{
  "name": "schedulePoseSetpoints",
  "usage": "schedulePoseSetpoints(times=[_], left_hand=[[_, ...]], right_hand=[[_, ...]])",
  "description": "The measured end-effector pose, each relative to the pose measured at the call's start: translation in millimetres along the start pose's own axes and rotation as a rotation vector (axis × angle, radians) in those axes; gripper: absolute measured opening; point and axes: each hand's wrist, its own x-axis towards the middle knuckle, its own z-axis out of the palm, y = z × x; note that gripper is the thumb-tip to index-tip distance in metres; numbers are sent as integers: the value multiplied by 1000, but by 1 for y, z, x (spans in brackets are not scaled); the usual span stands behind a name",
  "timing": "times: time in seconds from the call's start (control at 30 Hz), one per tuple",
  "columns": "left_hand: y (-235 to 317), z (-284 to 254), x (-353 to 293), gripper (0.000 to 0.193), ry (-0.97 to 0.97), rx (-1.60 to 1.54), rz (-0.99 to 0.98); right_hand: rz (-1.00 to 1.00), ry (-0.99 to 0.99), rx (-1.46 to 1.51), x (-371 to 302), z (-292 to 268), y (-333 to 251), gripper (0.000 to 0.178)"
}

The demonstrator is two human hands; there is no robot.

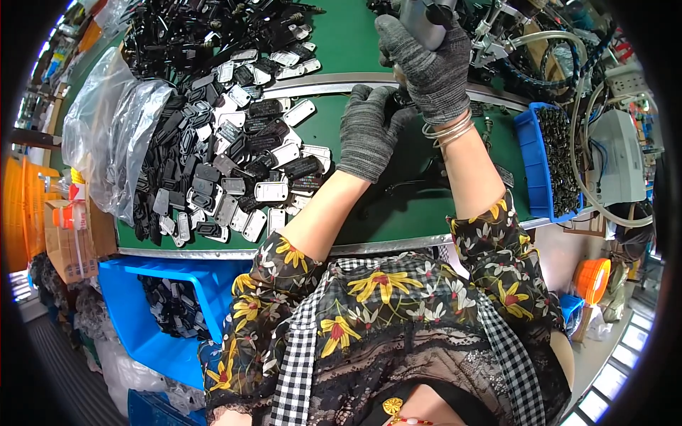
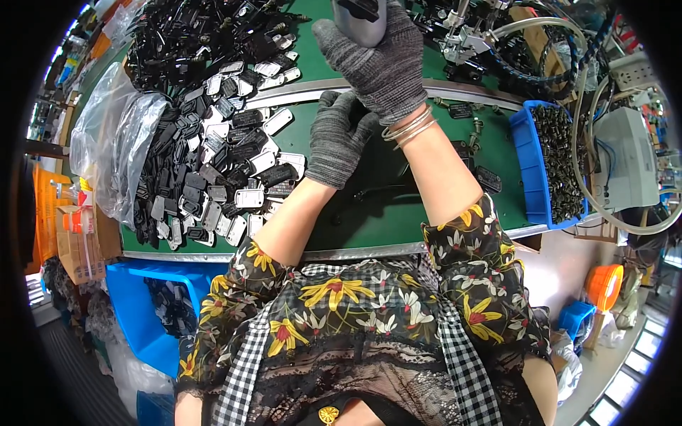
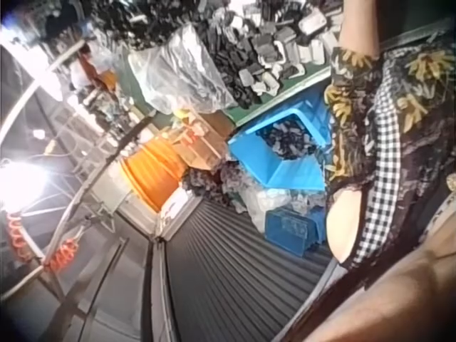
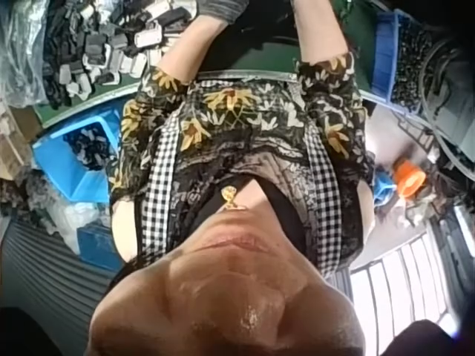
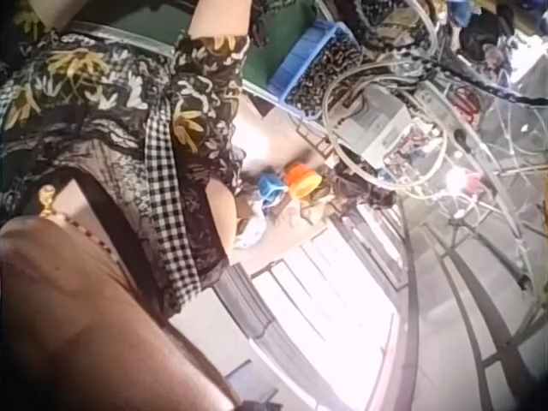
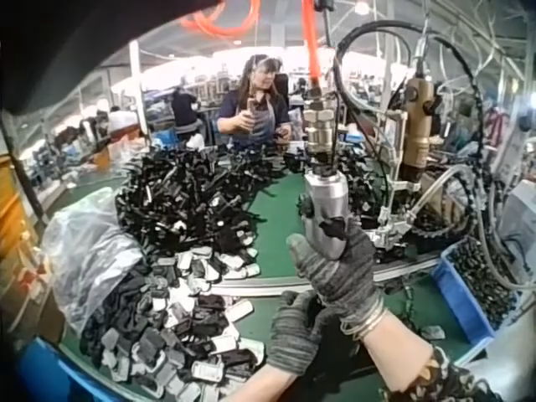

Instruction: Assembling small black components at a factory workbench using a pneumatic screwdriver.

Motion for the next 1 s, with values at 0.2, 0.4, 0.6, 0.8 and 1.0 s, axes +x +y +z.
schedulePoseSetpoints(times=[0.2,0.4,0.6,0.8,1.0], left_hand=[[-3,1,-3,35,18,48,2],[-1,5,-7,35,4,-11,3],[-5,1,-1,36,-16,8,17],[1,-6,5,39,32,19,55],[68,-68,19,31,561,-155,305]], right_hand=[[8,-113,-196,-2,-1,-10,42],[-47,-5,13,-6,-3,3,41],[-43,14,-122,-4,-11,10,40],[-189,76,-77,-1,0,-5,39],[-155,117,-140,-5,7,-1,34]])
